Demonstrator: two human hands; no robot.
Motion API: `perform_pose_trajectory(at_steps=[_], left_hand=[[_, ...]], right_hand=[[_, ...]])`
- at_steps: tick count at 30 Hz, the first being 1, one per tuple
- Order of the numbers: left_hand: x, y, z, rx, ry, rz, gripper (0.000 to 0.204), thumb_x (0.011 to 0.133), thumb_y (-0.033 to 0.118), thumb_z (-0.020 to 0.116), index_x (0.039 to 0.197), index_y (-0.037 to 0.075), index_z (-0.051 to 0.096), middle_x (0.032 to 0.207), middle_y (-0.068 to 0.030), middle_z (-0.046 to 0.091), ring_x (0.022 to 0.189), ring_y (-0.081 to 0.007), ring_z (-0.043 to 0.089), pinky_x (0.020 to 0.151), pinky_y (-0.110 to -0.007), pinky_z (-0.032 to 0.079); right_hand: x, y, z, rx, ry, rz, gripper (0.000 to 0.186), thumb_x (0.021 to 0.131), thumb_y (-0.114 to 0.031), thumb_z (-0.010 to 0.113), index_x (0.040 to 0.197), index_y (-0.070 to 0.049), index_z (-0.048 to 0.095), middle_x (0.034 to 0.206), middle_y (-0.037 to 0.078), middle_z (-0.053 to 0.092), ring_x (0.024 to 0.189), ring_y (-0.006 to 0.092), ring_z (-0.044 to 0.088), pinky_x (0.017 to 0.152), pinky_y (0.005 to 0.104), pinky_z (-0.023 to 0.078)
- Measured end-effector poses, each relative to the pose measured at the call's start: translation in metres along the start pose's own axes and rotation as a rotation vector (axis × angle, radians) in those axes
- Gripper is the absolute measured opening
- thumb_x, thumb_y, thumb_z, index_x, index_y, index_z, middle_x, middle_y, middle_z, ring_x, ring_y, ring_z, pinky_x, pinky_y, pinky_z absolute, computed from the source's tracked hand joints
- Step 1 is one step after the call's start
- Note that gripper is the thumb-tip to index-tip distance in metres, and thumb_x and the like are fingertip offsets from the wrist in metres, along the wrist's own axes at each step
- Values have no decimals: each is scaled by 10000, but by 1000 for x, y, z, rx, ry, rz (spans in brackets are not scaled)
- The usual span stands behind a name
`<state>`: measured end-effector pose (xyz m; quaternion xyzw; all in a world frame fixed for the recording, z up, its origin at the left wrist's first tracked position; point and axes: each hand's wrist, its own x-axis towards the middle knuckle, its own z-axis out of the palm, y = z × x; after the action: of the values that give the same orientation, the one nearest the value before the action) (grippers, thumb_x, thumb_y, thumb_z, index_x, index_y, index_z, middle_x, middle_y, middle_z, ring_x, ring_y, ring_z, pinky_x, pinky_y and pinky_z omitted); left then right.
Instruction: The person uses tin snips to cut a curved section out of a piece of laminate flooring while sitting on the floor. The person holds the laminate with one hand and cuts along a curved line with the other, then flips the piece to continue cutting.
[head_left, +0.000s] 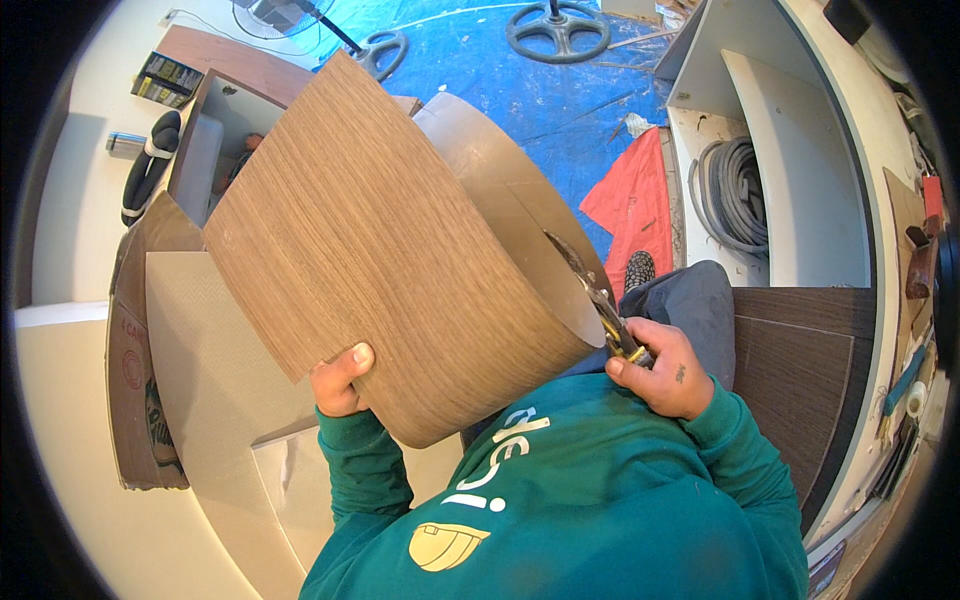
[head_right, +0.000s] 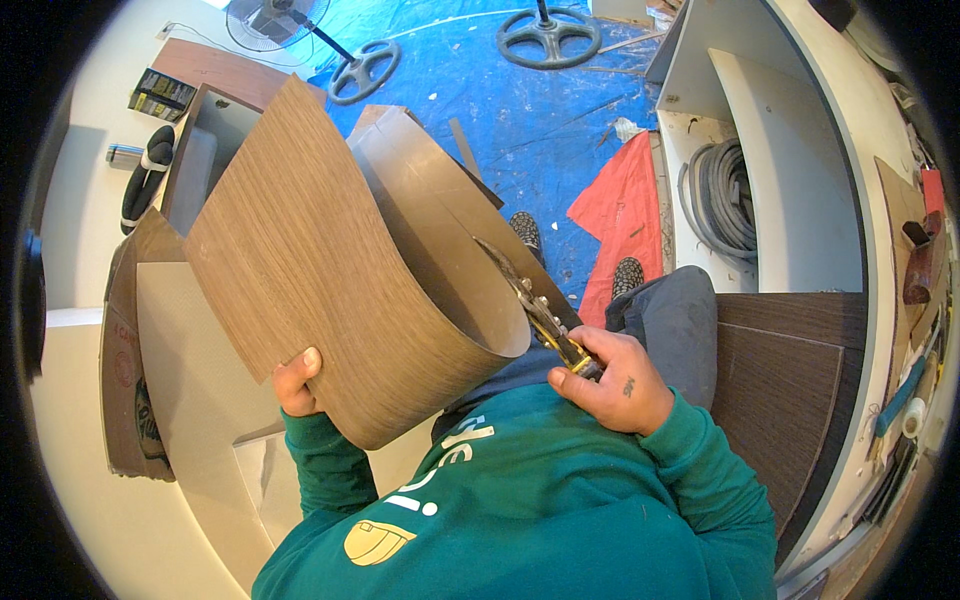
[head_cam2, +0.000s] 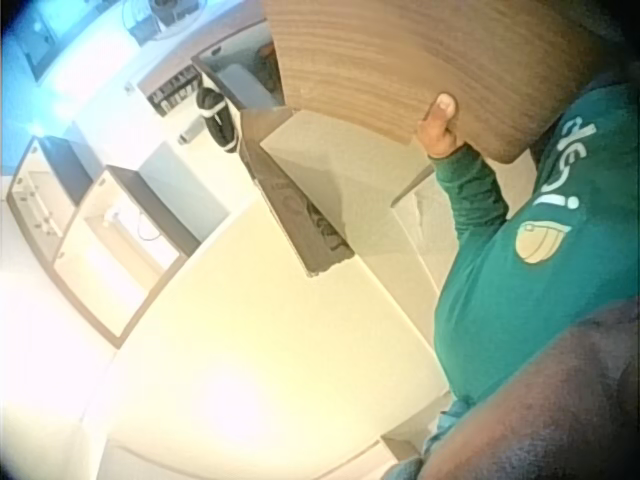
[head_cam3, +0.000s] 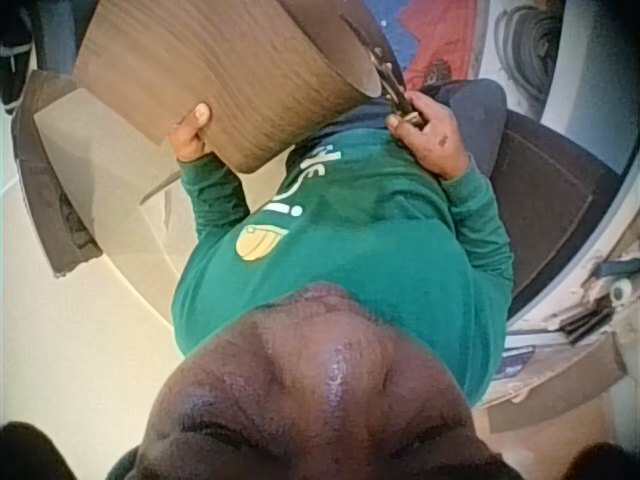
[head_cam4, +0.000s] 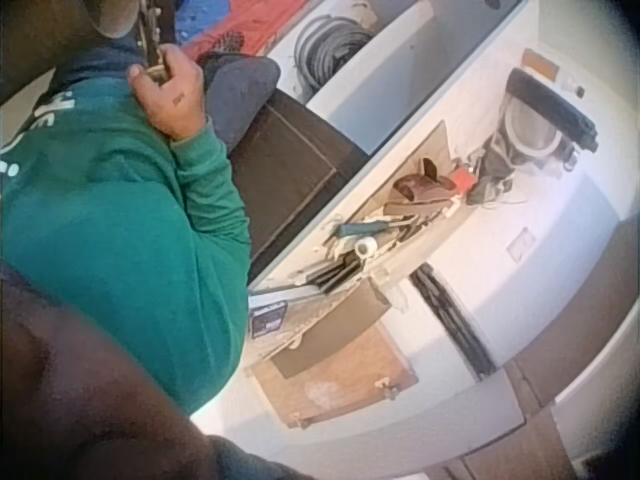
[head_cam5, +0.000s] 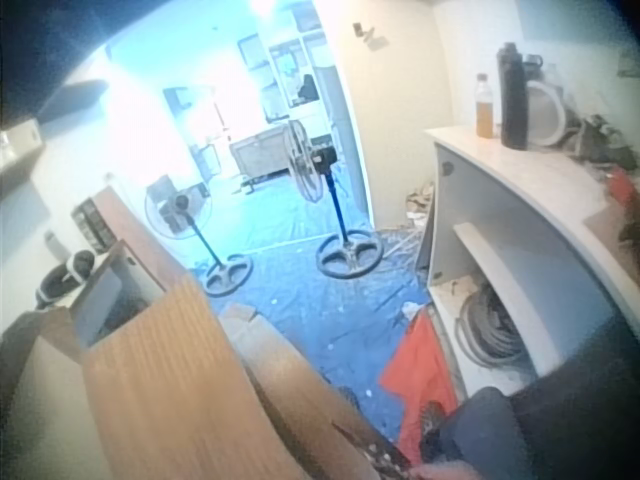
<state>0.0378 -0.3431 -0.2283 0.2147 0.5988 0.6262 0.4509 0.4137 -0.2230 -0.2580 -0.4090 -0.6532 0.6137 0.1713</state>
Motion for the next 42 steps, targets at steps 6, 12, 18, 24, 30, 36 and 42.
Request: perform_pose_trajectory(at_steps=[6, 12, 18, 24, 30, 36, 42], left_hand=[[0, 2, 1, 39, 16, -30, 891, 748, 210, 817, 1422, -151, 360, 1210, -354, 554, 1065, -449, 629, 852, -548, 553], [2, -1, 0, 14, 22, -12, 907, 742, 221, 825, 1425, -149, 356, 1206, -350, 553, 1070, -442, 622, 856, -547, 544], [2, -2, 0, 9, 13, -22, 895, 745, 211, 817, 1434, -132, 360, 1216, -334, 559, 1084, -432, 620, 885, -536, 536], [0, -1, 5, -13, -3, 1, 894, 751, 206, 817, 1434, -138, 355, 1229, -333, 556, 1097, -425, 620, 880, -532, 548], [1, 0, 5, -12, -5, -10, 898, 754, 209, 817, 1436, -142, 350, 1234, -337, 550, 1095, -429, 623, 881, -532, 558], [0, 5, 7, -2, -20, -24, 904, 759, 222, 818, 1439, -141, 345, 1237, -340, 545, 1094, -427, 625, 879, -528, 562], [2, 2, 6, -3, -25, -4, 893, 767, 230, 810, 1439, -136, 349, 1237, -336, 547, 1101, -427, 621, 888, -514, 559]], right_hand=[[1, 4, 3, 35, 19, -9, 370, 864, -257, 774, 1073, 25, 660, 774, 121, 616, 690, 171, 572, 660, 347, 485], [1, 1, 3, 18, 18, -32, 349, 866, -254, 765, 1061, 15, 658, 772, 120, 609, 693, 173, 568, 666, 350, 484], [1, 5, 4, 1, 33, -64, 339, 862, -270, 765, 1015, 8, 645, 747, 126, 576, 672, 200, 552, 654, 365, 473], [3, 9, 4, 7, 39, -68, 348, 860, -281, 768, 994, 10, 635, 743, 130, 563, 663, 212, 543, 647, 373, 466], [2, 0, 1, -19, 18, -42, 338, 870, -268, 762, 1016, 12, 641, 758, 135, 583, 680, 199, 560, 663, 367, 480], [2, -3, 1, 23, 21, -20, 340, 872, -254, 765, 1058, 10, 660, 761, 126, 603, 679, 188, 566, 670, 356, 490], [2, 1, 0, -16, 11, -6, 354, 872, -269, 767, 1065, 10, 666, 765, 119, 618, 692, 182, 581, 670, 352, 487]])
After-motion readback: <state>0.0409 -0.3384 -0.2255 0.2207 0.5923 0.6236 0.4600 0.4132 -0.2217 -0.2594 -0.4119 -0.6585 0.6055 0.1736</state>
